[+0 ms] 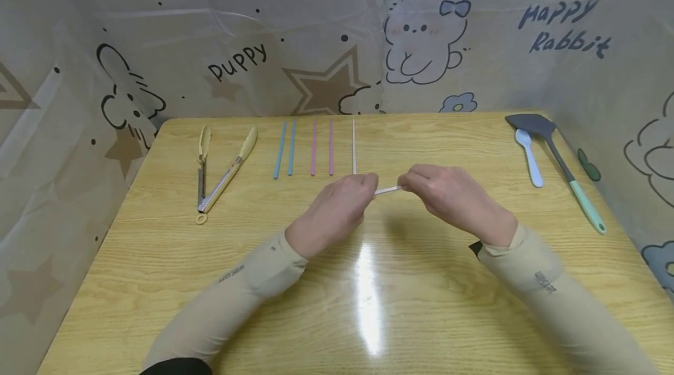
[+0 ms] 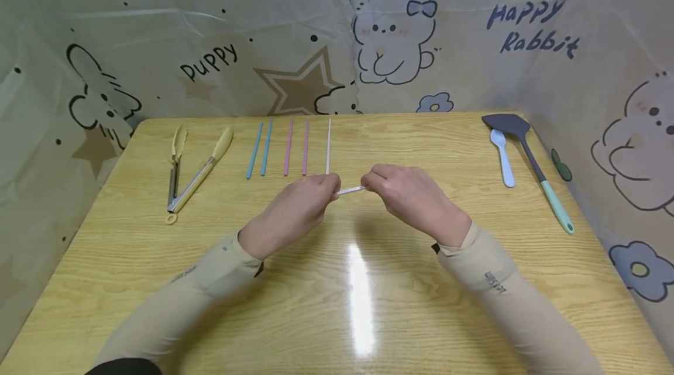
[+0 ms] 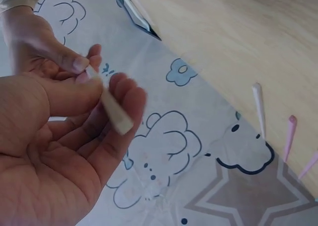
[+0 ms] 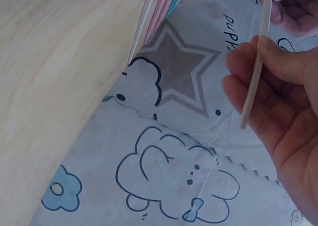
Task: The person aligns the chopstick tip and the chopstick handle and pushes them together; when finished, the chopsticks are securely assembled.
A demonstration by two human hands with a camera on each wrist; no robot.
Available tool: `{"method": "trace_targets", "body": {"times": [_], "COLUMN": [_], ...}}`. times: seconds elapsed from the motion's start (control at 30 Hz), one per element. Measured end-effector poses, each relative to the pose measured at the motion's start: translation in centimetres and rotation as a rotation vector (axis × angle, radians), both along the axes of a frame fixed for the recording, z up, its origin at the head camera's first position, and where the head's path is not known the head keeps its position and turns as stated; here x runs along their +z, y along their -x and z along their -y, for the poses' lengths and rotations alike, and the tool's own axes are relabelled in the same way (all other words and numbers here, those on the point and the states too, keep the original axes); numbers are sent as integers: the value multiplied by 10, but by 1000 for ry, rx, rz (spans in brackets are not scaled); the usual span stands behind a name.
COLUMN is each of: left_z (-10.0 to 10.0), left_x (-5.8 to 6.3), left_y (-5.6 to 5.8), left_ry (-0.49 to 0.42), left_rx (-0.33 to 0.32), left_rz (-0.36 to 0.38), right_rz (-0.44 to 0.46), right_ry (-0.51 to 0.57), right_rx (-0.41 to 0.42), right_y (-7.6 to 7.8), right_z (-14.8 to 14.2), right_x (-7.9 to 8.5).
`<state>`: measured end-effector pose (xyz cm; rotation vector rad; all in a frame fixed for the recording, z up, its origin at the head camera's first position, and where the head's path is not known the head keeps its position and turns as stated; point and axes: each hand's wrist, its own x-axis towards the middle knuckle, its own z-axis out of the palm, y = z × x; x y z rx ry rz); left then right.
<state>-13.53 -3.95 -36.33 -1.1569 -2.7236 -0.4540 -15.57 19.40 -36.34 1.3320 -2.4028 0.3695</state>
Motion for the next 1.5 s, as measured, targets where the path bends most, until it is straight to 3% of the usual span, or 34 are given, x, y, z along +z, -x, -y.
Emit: {"method": "trace_targets", "body": {"times": [0.33, 0.47, 0.6, 0.73, 0.97, 1.3, 1.5], "left_z": [-13, -17, -20, -23, -35, -49, -53], "left_x": [5, 6, 2, -7, -24, -45, -57], "left_y": [7, 14, 29, 48, 79, 113, 125], "left_ry": [117, 98, 33, -26, -127, -198, -213], "left_rx": [31, 30, 47, 120, 255, 439, 487], "left_rz": [9, 59, 145, 248, 456, 531, 525], "right_rz": [-29, -77, -99, -96, -76, -58, -50], "right_ry": [-24, 25, 111, 125, 136, 124, 117], "right_rx": [15, 21, -10, -28, -19, -22, -31], "right_y": [7, 10, 13, 14, 11, 10, 8], "right_z": [-5, -5, -9, -12, -13, -13, -15], "right_x": [3, 11, 22, 28, 19, 15, 12]}}
